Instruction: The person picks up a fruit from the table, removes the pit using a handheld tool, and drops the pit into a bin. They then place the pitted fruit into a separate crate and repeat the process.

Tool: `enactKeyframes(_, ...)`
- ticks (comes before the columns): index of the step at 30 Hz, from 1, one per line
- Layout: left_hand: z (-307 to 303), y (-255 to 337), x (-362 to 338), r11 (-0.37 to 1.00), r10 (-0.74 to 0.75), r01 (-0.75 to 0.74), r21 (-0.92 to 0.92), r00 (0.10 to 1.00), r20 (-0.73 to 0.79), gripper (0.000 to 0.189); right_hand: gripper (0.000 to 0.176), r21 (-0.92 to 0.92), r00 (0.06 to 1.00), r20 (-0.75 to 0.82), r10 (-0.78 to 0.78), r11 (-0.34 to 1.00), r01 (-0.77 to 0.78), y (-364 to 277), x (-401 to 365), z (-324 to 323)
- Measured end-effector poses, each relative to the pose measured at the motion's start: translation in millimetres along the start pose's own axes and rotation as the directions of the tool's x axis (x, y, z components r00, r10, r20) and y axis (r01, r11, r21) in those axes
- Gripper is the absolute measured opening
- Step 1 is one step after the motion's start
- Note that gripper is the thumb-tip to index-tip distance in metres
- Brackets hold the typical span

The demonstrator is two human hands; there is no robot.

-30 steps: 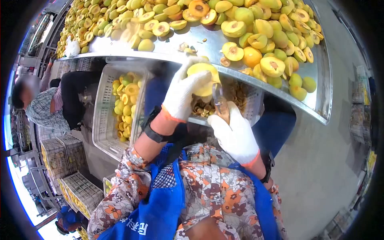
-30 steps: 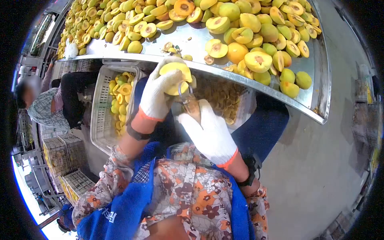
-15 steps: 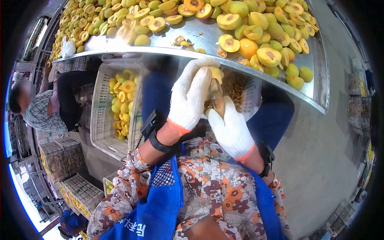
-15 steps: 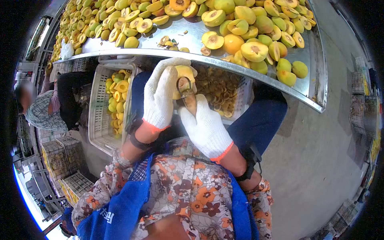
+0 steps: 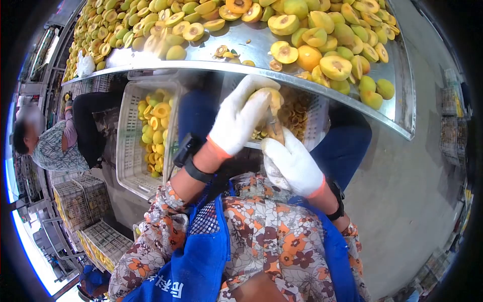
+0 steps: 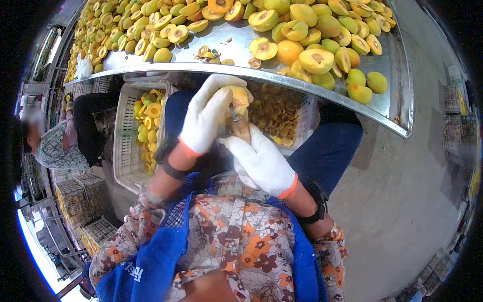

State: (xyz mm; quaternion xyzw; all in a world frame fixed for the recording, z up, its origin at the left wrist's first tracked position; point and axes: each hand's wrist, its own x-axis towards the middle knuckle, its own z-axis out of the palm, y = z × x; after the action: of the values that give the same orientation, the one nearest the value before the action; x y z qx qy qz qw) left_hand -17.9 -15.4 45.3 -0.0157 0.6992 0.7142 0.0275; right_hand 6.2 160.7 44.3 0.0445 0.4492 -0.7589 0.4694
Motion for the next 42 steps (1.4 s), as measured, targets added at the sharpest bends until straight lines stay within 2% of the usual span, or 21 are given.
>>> enactKeyframes(1,-6,7,2,0.999,-0.026,0.028,-0.031,0.997,0.067,0.032,0.025,0.002,1.0,0.0,0.002,1.0,-0.002,8,6,-4)
enactKeyframes(2,-8,6,4,0.999,-0.028,0.031,-0.03,0.997,0.067,0.032,0.022,-0.296,0.983,-0.068,-0.168,0.945,0.14,14,13,-5)
enactKeyframes(3,-10,6,6,0.996,-0.085,0.086,-0.01,0.992,0.09,0.033,0.02,-0.574,0.934,-0.079,-0.347,0.782,0.242,17,18,-5)
enactKeyframes(4,-12,4,7,0.99,-0.141,0.14,0.011,0.984,0.11,0.035,0.02,-0.573,0.935,-0.075,-0.348,0.782,0.245,18,17,-5)
enactKeyframes(6,-2,-2,1,0.994,-0.102,0.1,0.047,0.994,0.031,0.036,0.015,-0.317,0.987,-0.063,-0.145,0.941,0.117,8,8,2)
enactKeyframes(8,3,-10,-6,0.985,0.058,-0.043,0.168,0.995,-0.085,0.037,0.015,-0.203,0.998,-0.033,-0.046,0.978,0.038,3,2,3)
enactKeyframes(10,1,-11,-5,0.986,0.071,-0.055,0.159,0.993,-0.098,0.038,0.014,-0.09,0.999,0.006,0.048,0.995,-0.047,2,-2,1)
enactKeyframes(12,-10,-12,2,0.995,-0.088,0.078,0.069,0.984,0.154,0.04,0.008,0.119,0.982,0.115,0.147,0.98,-0.161,4,-7,0)
enactKeyframes(16,-1,-21,-7,0.998,-0.029,0.038,-0.06,0.99,0.14,0.043,0.007,0.153,0.981,0.115,0.155,0.973,-0.172,8,-9,5)
enactKeyframes(18,8,-26,-9,0.994,0.083,-0.088,-0.065,0.994,-0.072,0.046,0.01,0.205,0.979,0.159,0.13,0.965,-0.162,13,-5,2)
enactKeyframes(19,6,-27,-9,0.994,0.082,-0.086,-0.066,0.994,-0.069,0.046,0.01,0.207,0.979,0.157,0.13,0.965,-0.161,14,-4,1)
enactKeyframes(21,2,-29,-5,0.954,-0.011,0.034,-0.298,0.997,0.081,0.049,0.011,0.281,0.958,0.243,0.151,0.934,-0.219,14,-3,-2)
enactKeyframes(22,5,-33,-6,0.953,-0.013,0.036,-0.299,0.997,0.079,0.049,0.011,0.281,0.958,0.243,0.154,0.934,-0.222,14,-2,-1)
enactKeyframes(24,17,-40,-5,0.843,-0.102,0.05,-0.535,0.992,-0.069,0.054,0.012,0.235,0.973,0.199,0.118,0.958,-0.164,12,0,4)
enactKeyframes(26,15,-42,1,0.854,-0.086,0.022,-0.52,0.991,-0.099,0.057,0.012,0.257,0.964,0.236,0.124,0.949,-0.185,13,2,-3)
enactKeyframes(28,-1,-43,2,0.966,0.09,-0.07,-0.25,0.994,0.069,0.056,0.013,0.278,0.954,0.273,0.127,0.939,-0.204,16,3,-9)
enactKeyframes(29,-8,-39,4,0.966,0.09,-0.071,-0.25,0.994,0.067,0.056,0.014,0.286,0.946,0.296,0.135,0.932,-0.223,17,2,-10)
enactKeyframes(31,-19,-29,5,0.991,0.053,-0.015,-0.132,0.956,0.288,0.055,0.015,0.292,0.933,0.327,0.149,0.923,-0.25,19,3,-7)
enactKeyframes(34,-15,-32,2,0.976,0.063,-0.023,-0.217,0.982,0.18,0.056,0.017,0.269,0.949,0.281,0.139,0.938,-0.217,18,7,-2)
enactKeyframes(36,3,-39,-2,0.979,0.118,-0.142,-0.148,0.981,-0.156,0.052,0.018,0.238,0.944,0.304,0.125,0.95,-0.203,17,11,-7)
enactKeyframes(42,-3,-39,-2,0.978,0.142,-0.151,-0.143,0.987,-0.07,0.052,0.018,0.286,0.932,0.338,0.132,0.929,-0.235,12,8,-2)
